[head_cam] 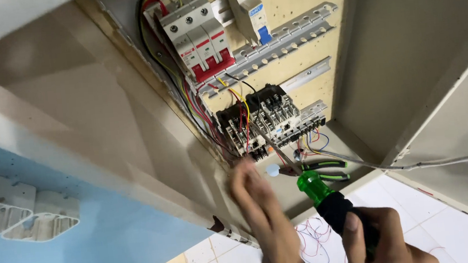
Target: Wiring an electrical control panel by connecting wires to terminal blocks using a screwdriver and pliers.
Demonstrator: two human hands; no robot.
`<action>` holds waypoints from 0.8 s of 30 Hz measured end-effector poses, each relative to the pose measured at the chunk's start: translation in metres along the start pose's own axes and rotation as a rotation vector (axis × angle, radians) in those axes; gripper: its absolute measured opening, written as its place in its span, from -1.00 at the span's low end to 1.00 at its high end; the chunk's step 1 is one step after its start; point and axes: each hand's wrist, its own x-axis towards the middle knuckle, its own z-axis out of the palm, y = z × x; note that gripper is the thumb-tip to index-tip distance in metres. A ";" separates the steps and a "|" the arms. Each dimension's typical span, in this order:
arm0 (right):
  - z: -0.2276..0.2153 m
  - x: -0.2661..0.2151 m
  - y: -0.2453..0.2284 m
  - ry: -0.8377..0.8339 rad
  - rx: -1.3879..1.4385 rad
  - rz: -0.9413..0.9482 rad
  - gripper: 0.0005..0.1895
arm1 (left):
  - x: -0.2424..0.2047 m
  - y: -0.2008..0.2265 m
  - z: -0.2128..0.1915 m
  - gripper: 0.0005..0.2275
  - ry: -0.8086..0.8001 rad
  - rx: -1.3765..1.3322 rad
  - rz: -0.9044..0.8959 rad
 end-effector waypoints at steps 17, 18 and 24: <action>-0.016 -0.022 -0.045 0.298 0.007 -0.465 -0.54 | -0.035 -0.018 0.013 -0.70 -0.650 -1.059 -0.688; -0.017 -0.022 -0.054 0.356 0.057 -0.432 -0.60 | -0.037 -0.025 0.013 -0.69 -0.757 -1.190 -0.588; 0.000 -0.017 -0.028 0.238 0.136 -0.401 -0.71 | -0.030 -0.059 0.014 -0.54 -0.757 -1.429 -0.514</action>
